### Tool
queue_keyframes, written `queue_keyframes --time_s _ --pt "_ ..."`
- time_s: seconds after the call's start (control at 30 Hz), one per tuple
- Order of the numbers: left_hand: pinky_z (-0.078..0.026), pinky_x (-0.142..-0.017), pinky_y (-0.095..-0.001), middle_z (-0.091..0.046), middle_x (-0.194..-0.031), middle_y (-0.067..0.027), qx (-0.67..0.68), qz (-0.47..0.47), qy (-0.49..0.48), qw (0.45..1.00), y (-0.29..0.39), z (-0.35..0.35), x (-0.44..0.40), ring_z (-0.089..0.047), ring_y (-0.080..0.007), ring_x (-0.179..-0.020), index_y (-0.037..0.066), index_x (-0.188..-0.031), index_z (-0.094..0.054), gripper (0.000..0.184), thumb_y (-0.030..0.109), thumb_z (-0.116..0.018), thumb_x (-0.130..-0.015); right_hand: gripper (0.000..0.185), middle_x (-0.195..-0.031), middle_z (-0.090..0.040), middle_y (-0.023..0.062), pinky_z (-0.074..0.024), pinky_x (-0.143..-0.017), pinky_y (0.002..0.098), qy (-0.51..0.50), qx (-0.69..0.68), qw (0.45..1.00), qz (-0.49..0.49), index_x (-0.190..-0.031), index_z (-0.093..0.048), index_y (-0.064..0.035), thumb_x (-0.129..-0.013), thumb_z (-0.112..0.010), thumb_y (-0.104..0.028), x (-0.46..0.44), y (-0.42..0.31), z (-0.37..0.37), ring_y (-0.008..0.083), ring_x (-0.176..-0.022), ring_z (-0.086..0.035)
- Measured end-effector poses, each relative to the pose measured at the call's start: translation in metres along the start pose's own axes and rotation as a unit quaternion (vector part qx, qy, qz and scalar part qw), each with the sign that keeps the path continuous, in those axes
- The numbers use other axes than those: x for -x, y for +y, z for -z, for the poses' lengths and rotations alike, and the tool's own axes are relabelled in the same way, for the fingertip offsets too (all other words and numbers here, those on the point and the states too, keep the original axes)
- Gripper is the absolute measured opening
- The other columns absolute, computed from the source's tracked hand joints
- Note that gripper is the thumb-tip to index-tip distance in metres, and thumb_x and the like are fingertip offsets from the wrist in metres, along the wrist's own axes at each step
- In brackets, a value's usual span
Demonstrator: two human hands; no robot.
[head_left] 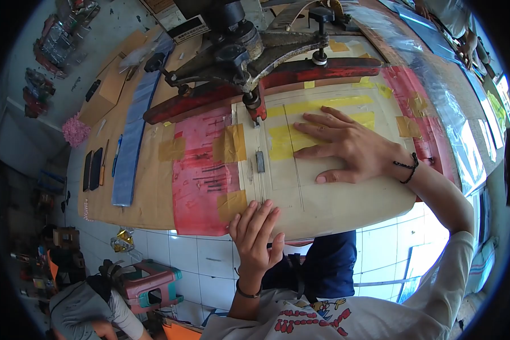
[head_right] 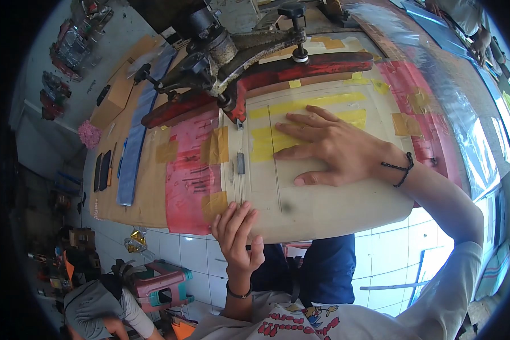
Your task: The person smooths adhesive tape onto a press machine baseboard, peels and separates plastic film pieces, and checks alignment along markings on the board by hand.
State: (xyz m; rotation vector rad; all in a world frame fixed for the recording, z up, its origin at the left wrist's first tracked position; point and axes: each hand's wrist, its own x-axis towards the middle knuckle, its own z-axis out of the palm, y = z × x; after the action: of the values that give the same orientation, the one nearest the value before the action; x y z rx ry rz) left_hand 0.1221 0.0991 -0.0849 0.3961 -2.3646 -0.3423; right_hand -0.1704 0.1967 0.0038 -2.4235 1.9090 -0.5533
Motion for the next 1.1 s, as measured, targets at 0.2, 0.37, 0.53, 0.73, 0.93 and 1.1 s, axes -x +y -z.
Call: queue_keyframes --time_s 0.2,0.37,0.53,0.73,0.93,1.1 --pt "-0.022 -0.116 -0.0468 -0.064 -0.133 -0.0072 -0.002 -0.006 0.008 1.0 -0.001 -0.003 0.001 -0.052 -0.0303 -0.13 0.007 -0.122 -0.069 0.046 0.037 -0.048 -0.095 0.049 -0.152 -0.044 0.0181 -0.0233 -0.119 0.0578 -0.002 -0.006 1.0 -0.004 -0.131 -0.064 -0.0185 -0.09 -0.064 -0.046 0.0 0.001 0.0 0.0394 -0.142 -0.038" --pt "-0.021 -0.116 -0.0472 -0.064 -0.133 -0.0069 0.0 -0.003 0.004 1.0 0.001 -0.001 -0.001 -0.052 -0.0304 -0.13 0.008 -0.122 -0.069 0.047 0.04 -0.047 -0.095 0.049 -0.15 -0.045 0.0195 -0.0243 -0.118 0.0575 0.008 -0.009 1.0 -0.004 -0.131 -0.065 -0.017 -0.091 -0.064 -0.045 0.0 0.003 0.0 0.0399 -0.141 -0.038" --pt "-0.021 -0.116 -0.0474 -0.064 -0.133 -0.007 -0.008 -0.002 0.012 1.0 0.0 -0.005 0.001 -0.052 -0.0297 -0.13 0.009 -0.12 -0.07 0.045 0.04 -0.048 -0.095 0.048 -0.149 -0.046 0.022 -0.0255 -0.118 0.0565 0.035 -0.003 0.999 -0.024 -0.13 -0.064 -0.0134 -0.093 -0.062 -0.043 0.002 0.005 -0.004 0.0412 -0.139 -0.041" --pt "-0.022 -0.115 -0.0474 -0.065 -0.131 -0.0075 -0.048 -0.053 0.055 0.996 -0.01 -0.016 0.006 -0.052 -0.0298 -0.129 0.011 -0.118 -0.069 0.041 0.038 -0.048 -0.095 0.046 -0.148 -0.046 0.0227 -0.0265 -0.119 0.055 0.037 -0.002 0.999 -0.032 -0.131 -0.062 -0.0116 -0.095 -0.06 -0.039 0.002 0.005 -0.002 0.0403 -0.139 -0.041" --pt "-0.022 -0.114 -0.0467 -0.066 -0.129 -0.008 -0.068 -0.066 0.062 0.994 -0.012 -0.018 0.005 -0.053 -0.0304 -0.127 0.011 -0.118 -0.068 0.04 0.037 -0.046 -0.096 0.042 -0.149 -0.045 0.0224 -0.0252 -0.12 0.0553 0.047 -0.001 0.998 -0.049 -0.13 -0.062 -0.0118 -0.097 -0.057 -0.036 0.003 0.007 -0.008 0.0378 -0.141 -0.04" --pt "-0.022 -0.113 -0.0463 -0.067 -0.127 -0.0083 -0.052 -0.073 0.076 0.993 -0.014 -0.02 0.006 -0.054 -0.0308 -0.126 0.011 -0.117 -0.068 0.04 0.035 -0.044 -0.097 0.041 -0.15 -0.044 0.0223 -0.0243 -0.12 0.0554 0.04 -0.011 0.998 -0.048 -0.131 -0.062 -0.012 -0.097 -0.056 -0.035 0.003 0.007 -0.005 0.0375 -0.142 -0.039"
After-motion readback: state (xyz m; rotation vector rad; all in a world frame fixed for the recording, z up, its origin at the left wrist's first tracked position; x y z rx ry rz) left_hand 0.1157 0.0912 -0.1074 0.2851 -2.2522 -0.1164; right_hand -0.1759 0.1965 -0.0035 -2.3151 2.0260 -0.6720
